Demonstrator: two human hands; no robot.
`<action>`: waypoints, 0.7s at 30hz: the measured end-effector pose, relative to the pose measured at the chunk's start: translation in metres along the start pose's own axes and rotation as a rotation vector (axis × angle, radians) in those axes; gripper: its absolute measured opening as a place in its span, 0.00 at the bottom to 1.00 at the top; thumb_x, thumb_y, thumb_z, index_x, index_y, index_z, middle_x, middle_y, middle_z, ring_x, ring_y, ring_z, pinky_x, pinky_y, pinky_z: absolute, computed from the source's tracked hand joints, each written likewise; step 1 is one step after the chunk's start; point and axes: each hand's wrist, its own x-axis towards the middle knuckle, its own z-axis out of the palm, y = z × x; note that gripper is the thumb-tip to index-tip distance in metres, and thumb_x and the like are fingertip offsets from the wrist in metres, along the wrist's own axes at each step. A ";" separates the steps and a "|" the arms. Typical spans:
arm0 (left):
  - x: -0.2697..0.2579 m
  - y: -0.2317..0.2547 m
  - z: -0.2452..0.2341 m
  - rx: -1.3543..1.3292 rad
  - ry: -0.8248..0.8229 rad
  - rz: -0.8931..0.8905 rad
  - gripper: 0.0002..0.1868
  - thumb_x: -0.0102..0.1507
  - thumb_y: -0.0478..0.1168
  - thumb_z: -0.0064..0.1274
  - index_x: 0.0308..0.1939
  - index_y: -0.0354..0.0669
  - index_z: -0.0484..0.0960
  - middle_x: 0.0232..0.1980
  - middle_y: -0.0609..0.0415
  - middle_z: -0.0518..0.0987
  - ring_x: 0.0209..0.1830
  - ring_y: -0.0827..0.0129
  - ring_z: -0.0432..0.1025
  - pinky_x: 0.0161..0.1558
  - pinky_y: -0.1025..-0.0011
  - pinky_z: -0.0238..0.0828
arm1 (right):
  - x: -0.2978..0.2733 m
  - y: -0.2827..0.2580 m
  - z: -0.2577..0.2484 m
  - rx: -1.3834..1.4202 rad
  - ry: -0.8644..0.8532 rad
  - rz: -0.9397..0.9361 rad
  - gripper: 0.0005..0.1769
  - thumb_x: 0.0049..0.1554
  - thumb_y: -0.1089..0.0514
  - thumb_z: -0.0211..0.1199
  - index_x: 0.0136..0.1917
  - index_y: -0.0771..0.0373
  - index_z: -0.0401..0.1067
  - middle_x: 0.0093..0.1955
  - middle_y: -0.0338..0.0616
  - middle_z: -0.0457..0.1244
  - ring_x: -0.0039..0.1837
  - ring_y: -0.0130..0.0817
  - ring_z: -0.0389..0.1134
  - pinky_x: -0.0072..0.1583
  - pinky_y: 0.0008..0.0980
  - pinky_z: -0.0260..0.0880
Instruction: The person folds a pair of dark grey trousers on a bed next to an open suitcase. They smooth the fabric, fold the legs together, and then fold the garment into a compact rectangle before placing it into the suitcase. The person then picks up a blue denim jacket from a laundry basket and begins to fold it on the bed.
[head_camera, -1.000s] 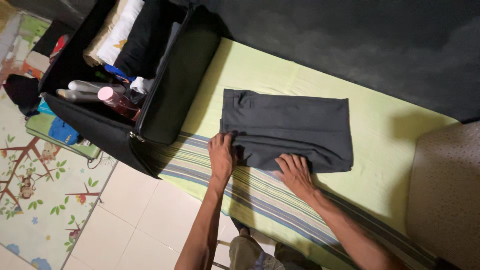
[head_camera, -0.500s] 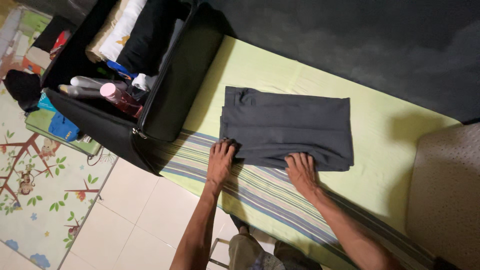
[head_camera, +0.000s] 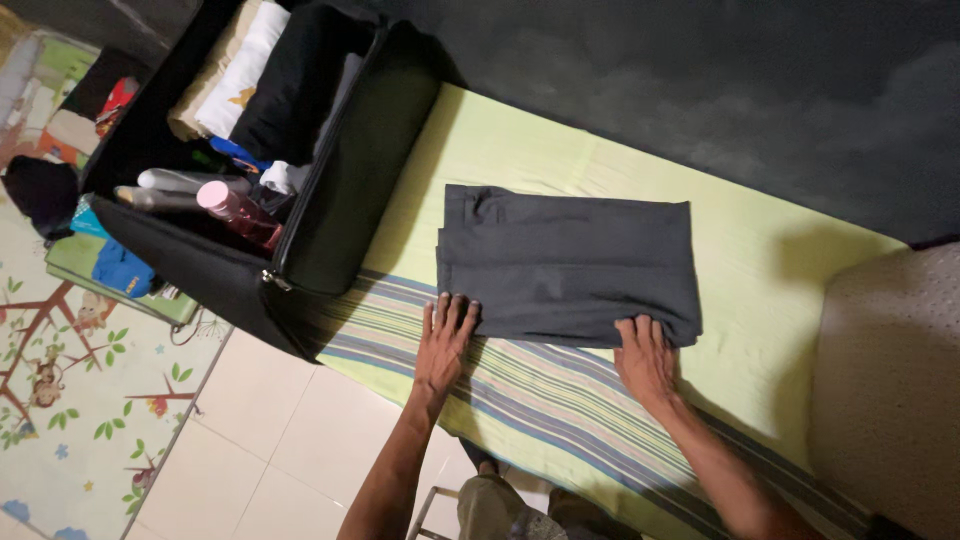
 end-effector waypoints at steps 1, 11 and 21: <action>0.002 0.005 -0.002 -0.019 0.019 -0.028 0.37 0.60 0.31 0.44 0.75 0.46 0.62 0.76 0.41 0.61 0.79 0.45 0.50 0.78 0.44 0.36 | -0.002 0.003 -0.004 -0.014 -0.014 0.020 0.23 0.49 0.62 0.67 0.58 0.60 0.68 0.54 0.53 0.58 0.59 0.53 0.61 0.55 0.52 0.66; 0.043 0.079 -0.029 -0.041 0.120 0.058 0.36 0.66 0.49 0.49 0.79 0.53 0.60 0.79 0.46 0.59 0.81 0.49 0.49 0.75 0.38 0.35 | 0.047 -0.011 -0.042 0.176 0.204 -0.208 0.21 0.56 0.59 0.62 0.62 0.65 0.69 0.66 0.56 0.60 0.68 0.57 0.60 0.67 0.54 0.58; 0.057 0.065 0.016 -0.055 0.024 0.227 0.23 0.66 0.38 0.47 0.66 0.51 0.70 0.77 0.46 0.63 0.81 0.50 0.50 0.77 0.37 0.36 | 0.019 0.055 -0.009 0.037 0.202 -0.223 0.10 0.55 0.65 0.60 0.52 0.64 0.69 0.53 0.51 0.61 0.58 0.51 0.62 0.60 0.51 0.60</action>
